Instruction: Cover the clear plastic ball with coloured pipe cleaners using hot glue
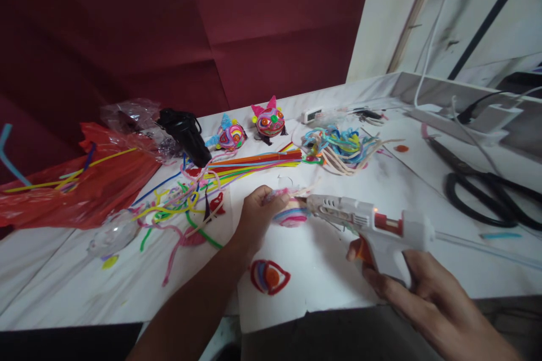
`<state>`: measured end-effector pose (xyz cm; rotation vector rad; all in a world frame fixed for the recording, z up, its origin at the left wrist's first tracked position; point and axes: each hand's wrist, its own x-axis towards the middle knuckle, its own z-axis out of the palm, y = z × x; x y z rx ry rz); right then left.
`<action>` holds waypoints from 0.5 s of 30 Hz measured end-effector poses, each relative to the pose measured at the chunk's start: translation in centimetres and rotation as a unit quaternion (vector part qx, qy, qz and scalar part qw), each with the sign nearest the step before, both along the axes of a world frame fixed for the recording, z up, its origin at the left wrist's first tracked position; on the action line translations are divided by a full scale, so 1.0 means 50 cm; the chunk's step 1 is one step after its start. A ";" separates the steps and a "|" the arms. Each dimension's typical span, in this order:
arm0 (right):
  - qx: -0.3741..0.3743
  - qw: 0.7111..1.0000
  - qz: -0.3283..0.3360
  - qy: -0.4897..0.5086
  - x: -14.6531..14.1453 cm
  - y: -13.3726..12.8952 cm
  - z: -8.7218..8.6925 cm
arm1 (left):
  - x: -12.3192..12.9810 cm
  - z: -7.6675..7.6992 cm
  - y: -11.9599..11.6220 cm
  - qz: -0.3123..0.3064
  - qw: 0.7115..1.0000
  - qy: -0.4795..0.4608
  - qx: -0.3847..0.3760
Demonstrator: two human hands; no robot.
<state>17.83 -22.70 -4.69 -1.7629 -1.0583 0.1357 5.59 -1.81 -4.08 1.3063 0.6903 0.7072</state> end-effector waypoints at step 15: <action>-0.041 0.999 0.017 -0.019 0.021 -0.016 -0.030 | 0.002 -0.003 0.003 -0.001 1.000 -0.019 -0.021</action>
